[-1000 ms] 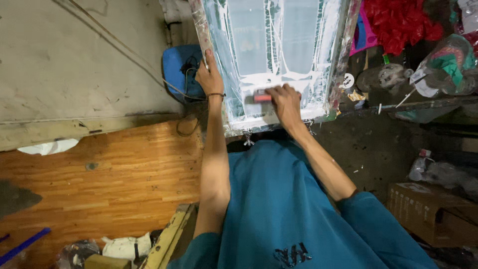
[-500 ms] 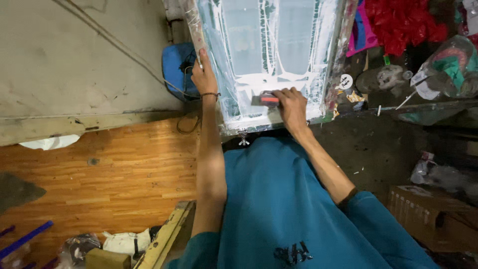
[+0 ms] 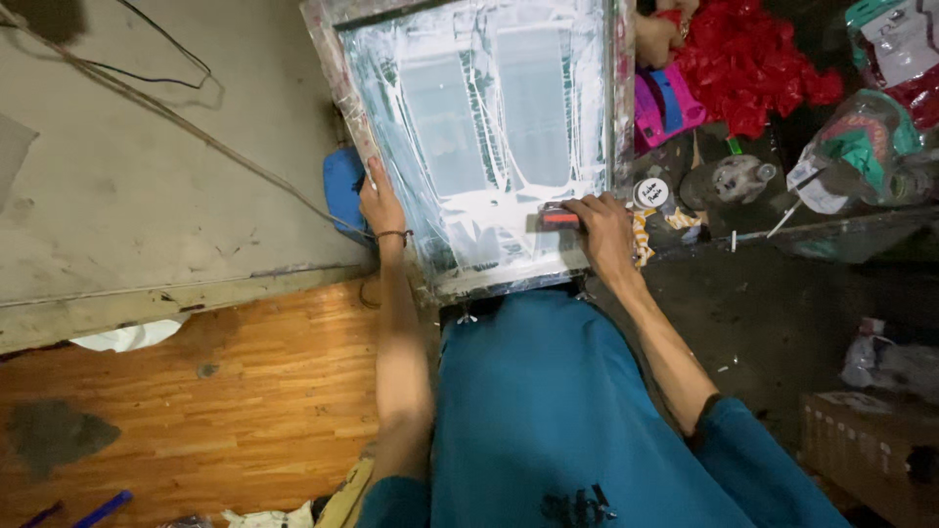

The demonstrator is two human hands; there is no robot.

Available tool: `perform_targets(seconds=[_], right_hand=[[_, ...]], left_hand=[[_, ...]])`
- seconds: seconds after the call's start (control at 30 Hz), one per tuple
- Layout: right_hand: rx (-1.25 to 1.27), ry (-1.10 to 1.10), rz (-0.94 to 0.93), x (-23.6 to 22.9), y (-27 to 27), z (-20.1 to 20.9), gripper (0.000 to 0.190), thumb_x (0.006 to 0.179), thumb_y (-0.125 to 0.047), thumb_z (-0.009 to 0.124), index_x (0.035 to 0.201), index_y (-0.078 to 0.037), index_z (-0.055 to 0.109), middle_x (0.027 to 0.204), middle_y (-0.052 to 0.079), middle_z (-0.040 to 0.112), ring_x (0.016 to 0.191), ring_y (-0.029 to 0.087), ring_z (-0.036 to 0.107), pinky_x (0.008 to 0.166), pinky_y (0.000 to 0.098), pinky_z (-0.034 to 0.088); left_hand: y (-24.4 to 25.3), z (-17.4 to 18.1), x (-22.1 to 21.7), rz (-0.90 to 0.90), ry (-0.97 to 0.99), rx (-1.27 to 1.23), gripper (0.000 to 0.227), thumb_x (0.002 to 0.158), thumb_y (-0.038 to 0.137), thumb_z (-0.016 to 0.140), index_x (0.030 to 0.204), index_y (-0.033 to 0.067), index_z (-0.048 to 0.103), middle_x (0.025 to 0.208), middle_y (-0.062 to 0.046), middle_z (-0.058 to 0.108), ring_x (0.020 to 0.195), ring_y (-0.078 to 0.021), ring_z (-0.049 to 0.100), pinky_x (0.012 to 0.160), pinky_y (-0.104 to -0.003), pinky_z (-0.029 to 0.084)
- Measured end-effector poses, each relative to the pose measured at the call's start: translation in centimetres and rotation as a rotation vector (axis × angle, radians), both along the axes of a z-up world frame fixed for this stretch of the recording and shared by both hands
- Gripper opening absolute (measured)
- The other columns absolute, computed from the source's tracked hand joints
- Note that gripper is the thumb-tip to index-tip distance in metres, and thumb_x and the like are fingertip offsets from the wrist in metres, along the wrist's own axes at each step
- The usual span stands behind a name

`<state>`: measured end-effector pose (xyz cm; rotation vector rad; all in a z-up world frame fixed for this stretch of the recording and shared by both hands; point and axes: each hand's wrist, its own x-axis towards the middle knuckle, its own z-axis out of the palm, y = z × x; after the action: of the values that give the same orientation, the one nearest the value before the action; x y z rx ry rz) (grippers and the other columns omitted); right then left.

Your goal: The person uses a squeegee to pull white ink across a screen printing frame, spreading it evenly over the mesh. The task is performed on a wooden table in a cluttered workspace.

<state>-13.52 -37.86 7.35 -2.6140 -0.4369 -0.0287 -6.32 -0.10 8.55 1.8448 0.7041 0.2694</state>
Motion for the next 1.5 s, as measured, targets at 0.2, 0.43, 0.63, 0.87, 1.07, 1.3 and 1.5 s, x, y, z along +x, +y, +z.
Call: perform_targets(seconds=[0.2,0.43,0.63,0.87,1.07,1.3,1.5], right_hand=[[0.088,0.002,-0.154,-1.2,-0.2,1.3,0.062,0.071,0.001,0.080,0.127,-0.023,0.072,0.106,0.005,0.071,0.107,0.030,0.061,0.101,0.0440,0.049],[0.187,-0.026,-0.110,0.4,1.3,4.9,0.053,0.072,0.007,0.076,0.120,-0.014,0.074,0.102,0.011,0.071,0.107,0.037,0.063,0.099,0.0479,0.049],[0.046,-0.028,0.045,3.3,3.3,2.4,0.028,0.094,-0.006,0.065,0.116,-0.019,0.075,0.098,0.008,0.072,0.100,0.030,0.065,0.092,0.0387,0.052],[-0.097,-0.086,0.153,7.1,4.6,3.7,0.027,0.107,-0.016,0.049,0.105,-0.014,0.076,0.089,0.012,0.072,0.089,0.030,0.068,0.082,0.0403,0.054],[-0.078,-0.262,0.166,13.3,5.7,8.4,0.033,0.108,-0.016,0.044,0.112,-0.015,0.077,0.087,0.011,0.067,0.088,0.030,0.062,0.078,0.0378,0.049],[-0.113,-0.629,0.024,16.5,7.8,14.8,0.037,0.083,0.005,0.074,0.118,-0.006,0.075,0.098,0.012,0.072,0.087,0.033,0.056,0.071,0.0435,0.043],[-0.219,-0.624,-0.043,10.6,8.6,7.7,0.043,0.079,0.015,0.081,0.115,-0.009,0.077,0.097,0.006,0.076,0.083,0.024,0.066,0.064,0.0284,0.060]], left_hand=[[0.1,-0.6,-0.1,-0.026,0.046,-0.002,0.078,0.103,0.072,0.041,0.131,0.0058,0.071,0.124,-0.027,0.071,0.122,-0.0445,0.064,0.108,-0.053,0.047],[0.1,-0.5,0.5,0.008,0.065,-0.020,0.082,0.102,0.076,0.040,0.129,0.0059,0.072,0.125,-0.023,0.072,0.119,-0.0410,0.067,0.107,-0.050,0.049],[-0.3,0.7,0.2,0.013,0.090,-0.042,0.086,0.098,0.080,0.041,0.131,0.0080,0.072,0.119,-0.021,0.074,0.118,-0.0401,0.068,0.105,-0.049,0.051],[0.5,-2.7,0.1,0.052,0.088,-0.012,0.080,0.099,0.077,0.041,0.126,0.0081,0.073,0.116,-0.021,0.075,0.116,-0.0415,0.068,0.105,-0.053,0.048],[0.0,-0.2,-1.6,0.024,-0.014,0.013,0.066,0.103,0.065,0.045,0.118,0.0065,0.073,0.110,-0.025,0.073,0.112,-0.0485,0.065,0.097,-0.056,0.050],[-0.2,0.3,-2.0,0.005,-0.076,0.052,0.063,0.101,0.057,0.038,0.119,0.0071,0.073,0.111,-0.019,0.076,0.106,-0.0401,0.069,0.087,-0.048,0.048],[-0.4,0.7,-1.8,0.006,-0.077,0.051,0.066,0.100,0.058,0.037,0.120,0.0077,0.074,0.116,-0.019,0.076,0.110,-0.0418,0.068,0.091,-0.048,0.047]])
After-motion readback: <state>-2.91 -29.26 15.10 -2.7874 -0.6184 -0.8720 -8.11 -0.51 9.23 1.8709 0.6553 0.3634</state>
